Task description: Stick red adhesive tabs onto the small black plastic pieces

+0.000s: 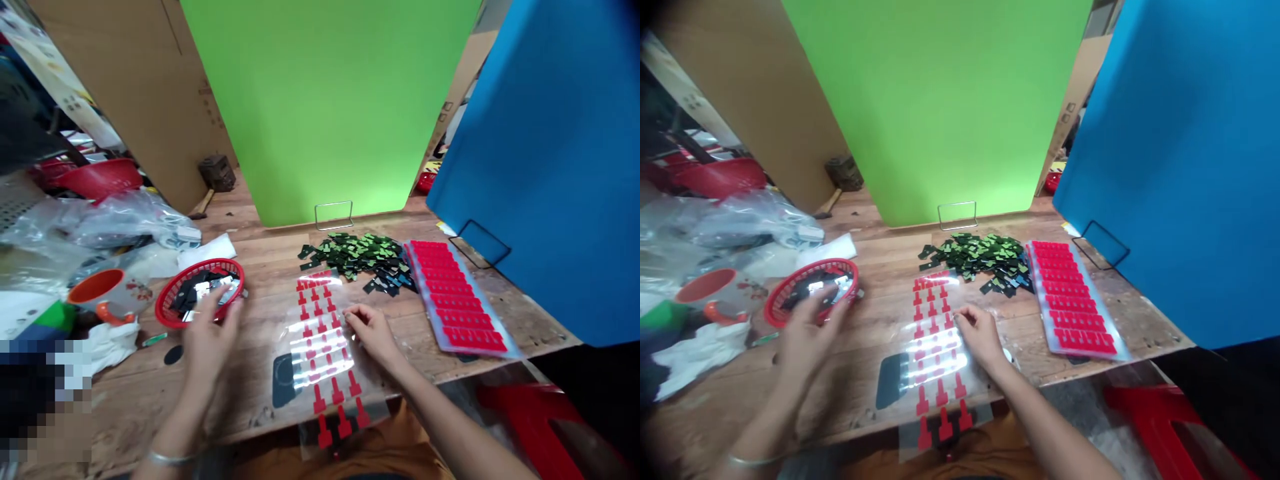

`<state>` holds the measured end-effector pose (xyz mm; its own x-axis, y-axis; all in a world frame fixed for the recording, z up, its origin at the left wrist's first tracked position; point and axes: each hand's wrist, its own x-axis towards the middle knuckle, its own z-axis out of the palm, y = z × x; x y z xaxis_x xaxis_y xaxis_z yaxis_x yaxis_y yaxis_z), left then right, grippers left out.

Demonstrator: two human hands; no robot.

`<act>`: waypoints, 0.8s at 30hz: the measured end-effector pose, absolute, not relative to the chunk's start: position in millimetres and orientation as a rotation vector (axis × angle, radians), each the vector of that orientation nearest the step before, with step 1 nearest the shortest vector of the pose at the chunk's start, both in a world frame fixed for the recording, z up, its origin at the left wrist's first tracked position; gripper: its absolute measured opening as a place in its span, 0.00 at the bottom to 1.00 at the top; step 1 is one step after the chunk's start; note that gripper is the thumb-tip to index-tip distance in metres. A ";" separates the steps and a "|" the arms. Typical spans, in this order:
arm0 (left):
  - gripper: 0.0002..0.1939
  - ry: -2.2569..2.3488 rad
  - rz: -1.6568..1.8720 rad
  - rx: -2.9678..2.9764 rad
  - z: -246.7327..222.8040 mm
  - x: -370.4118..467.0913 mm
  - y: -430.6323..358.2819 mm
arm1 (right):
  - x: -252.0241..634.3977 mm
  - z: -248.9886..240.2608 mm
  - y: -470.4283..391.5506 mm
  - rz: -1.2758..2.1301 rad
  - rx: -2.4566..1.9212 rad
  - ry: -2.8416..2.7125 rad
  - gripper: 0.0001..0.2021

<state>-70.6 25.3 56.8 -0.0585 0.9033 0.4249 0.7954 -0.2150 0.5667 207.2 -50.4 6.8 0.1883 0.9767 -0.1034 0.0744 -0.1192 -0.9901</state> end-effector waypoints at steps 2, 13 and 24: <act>0.17 1.674 0.923 2.162 34.9 -41.3 -5.0 | 211.6 2.5 -44.0 1.001 -1.510 -1.207 0.08; 0.28 1.605 0.148 2.527 -2.2 18.1 -68.8 | 206.1 -4.4 -42.5 0.555 -1.631 -1.749 0.08; 0.28 1.559 0.173 2.596 -4.1 4.9 -82.7 | 162.0 -14.1 48.0 0.659 -1.656 -1.754 0.08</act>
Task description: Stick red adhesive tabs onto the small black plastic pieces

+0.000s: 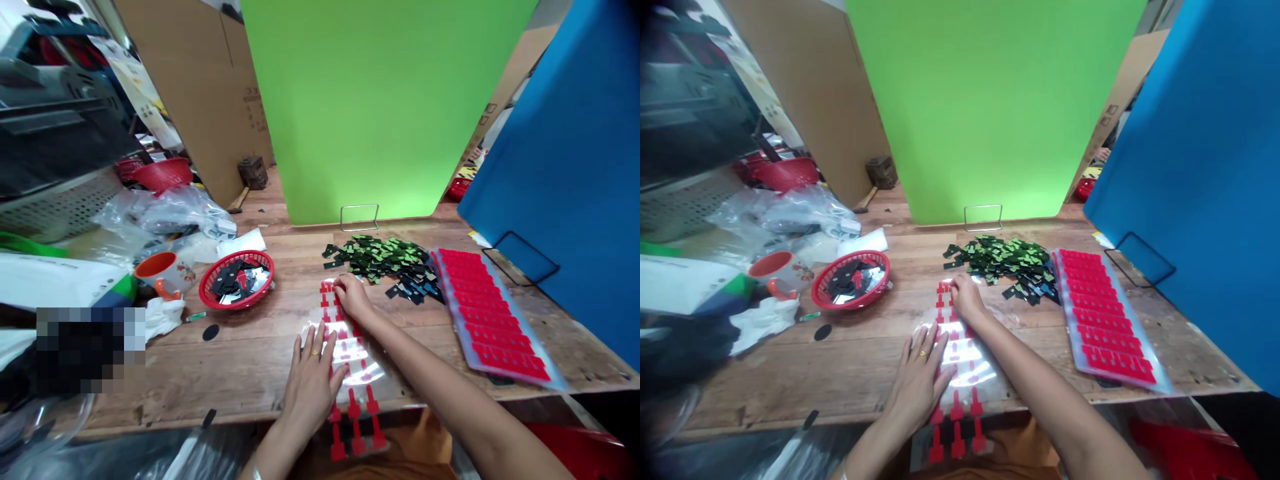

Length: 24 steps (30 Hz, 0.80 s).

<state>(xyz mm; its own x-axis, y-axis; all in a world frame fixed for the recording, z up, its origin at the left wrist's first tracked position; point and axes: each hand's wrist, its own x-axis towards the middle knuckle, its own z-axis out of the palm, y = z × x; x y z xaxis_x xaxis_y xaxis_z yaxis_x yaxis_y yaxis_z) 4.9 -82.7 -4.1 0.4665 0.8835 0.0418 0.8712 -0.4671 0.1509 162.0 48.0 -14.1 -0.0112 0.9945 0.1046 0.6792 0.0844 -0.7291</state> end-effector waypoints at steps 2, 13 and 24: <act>0.28 1.548 0.189 2.582 -2.0 3.4 -83.8 | 154.8 -15.4 60.4 0.656 -1.720 -1.754 0.07; 0.22 1.744 0.351 2.444 13.8 12.2 -14.7 | 141.8 -11.9 77.1 0.645 -1.988 -1.819 0.04; 0.28 1.917 0.341 2.414 -19.6 14.6 23.8 | 135.1 -13.0 63.2 0.511 -1.980 -1.913 0.10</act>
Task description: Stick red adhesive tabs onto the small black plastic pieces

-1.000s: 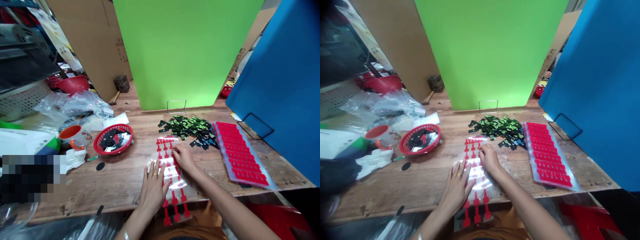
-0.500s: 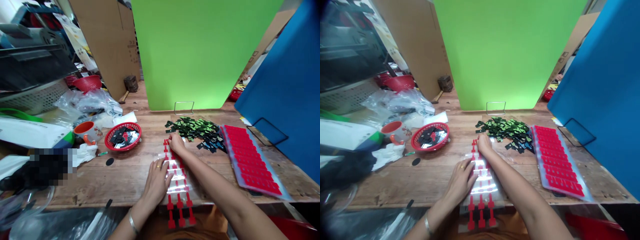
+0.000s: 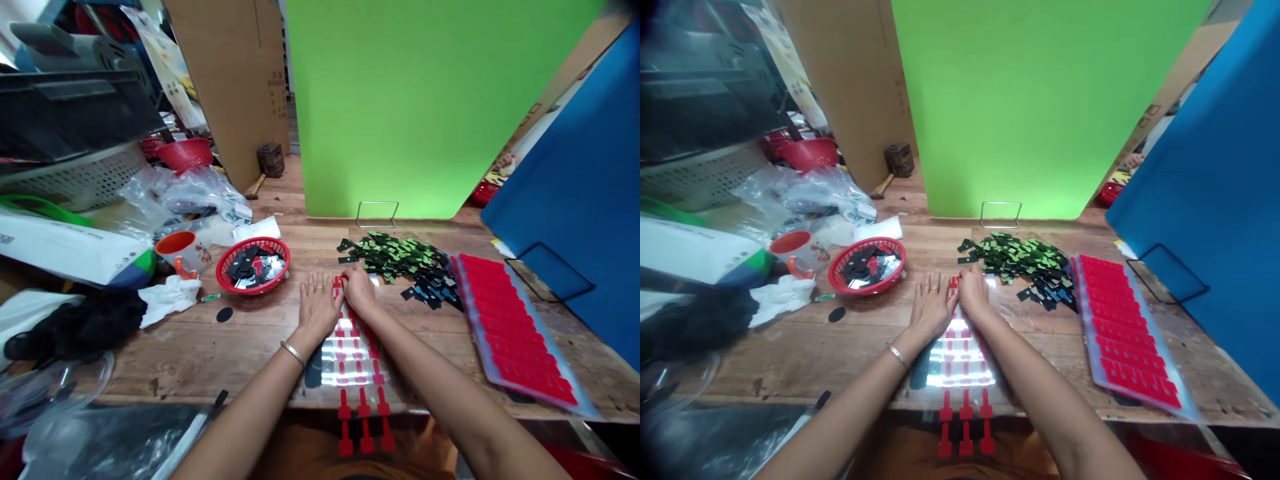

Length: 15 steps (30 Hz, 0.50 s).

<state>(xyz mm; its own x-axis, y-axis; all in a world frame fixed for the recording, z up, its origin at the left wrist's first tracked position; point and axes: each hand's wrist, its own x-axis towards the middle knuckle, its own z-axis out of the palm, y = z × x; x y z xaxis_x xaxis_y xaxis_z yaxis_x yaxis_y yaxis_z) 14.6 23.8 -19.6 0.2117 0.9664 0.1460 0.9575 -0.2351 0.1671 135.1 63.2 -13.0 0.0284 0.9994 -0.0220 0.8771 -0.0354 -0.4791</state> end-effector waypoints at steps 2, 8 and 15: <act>0.27 1.926 0.333 2.428 -19.7 14.5 22.3 | 132.6 -14.3 60.1 0.497 -1.984 -1.932 0.11; 0.25 1.940 0.313 2.452 -18.9 15.4 22.4 | 124.8 -11.7 57.4 0.443 -2.018 -1.949 0.12; 0.25 1.933 0.325 2.447 -19.3 15.3 21.4 | 124.8 -7.6 62.5 0.437 -2.033 -1.936 0.11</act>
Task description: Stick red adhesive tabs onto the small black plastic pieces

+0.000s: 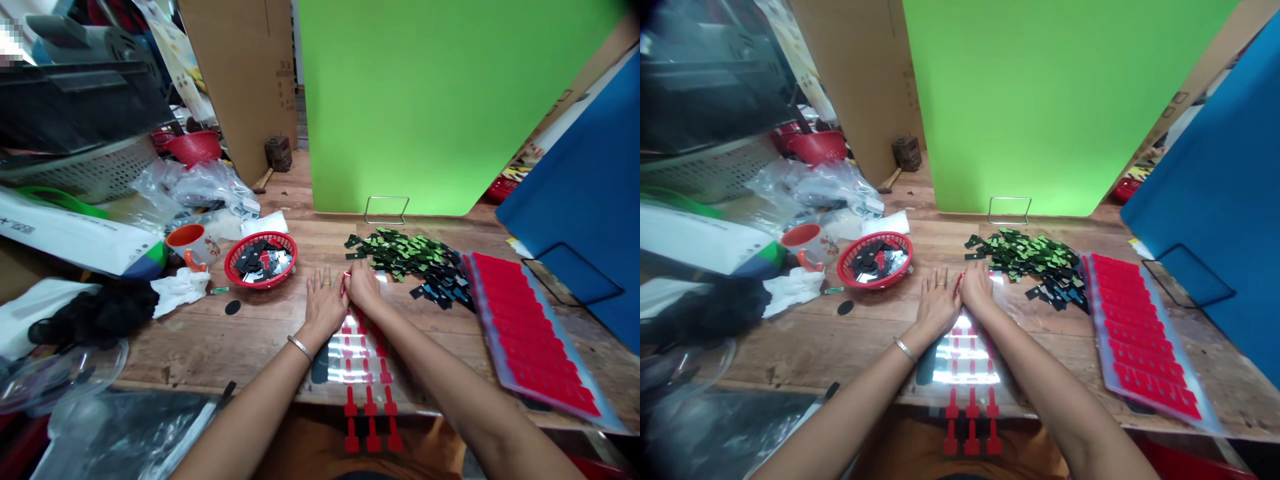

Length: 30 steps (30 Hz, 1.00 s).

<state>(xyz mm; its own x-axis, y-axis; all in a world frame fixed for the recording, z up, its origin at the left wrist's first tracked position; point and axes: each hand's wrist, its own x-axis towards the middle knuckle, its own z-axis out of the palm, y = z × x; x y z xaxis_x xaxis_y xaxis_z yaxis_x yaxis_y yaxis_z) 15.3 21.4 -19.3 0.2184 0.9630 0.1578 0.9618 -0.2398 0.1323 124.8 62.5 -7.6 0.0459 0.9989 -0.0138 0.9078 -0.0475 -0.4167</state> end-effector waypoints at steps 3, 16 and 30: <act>0.25 1.932 0.328 2.435 -18.9 15.3 21.3 | 123.0 -8.7 66.7 0.444 -2.039 -1.917 0.14; 0.26 1.938 0.300 2.412 -16.3 16.9 20.4 | 133.1 -16.8 63.7 0.520 -1.871 -1.770 0.08; 0.26 1.911 0.385 2.406 -20.0 11.7 26.6 | 180.5 8.1 -23.6 0.898 -1.349 -1.200 0.03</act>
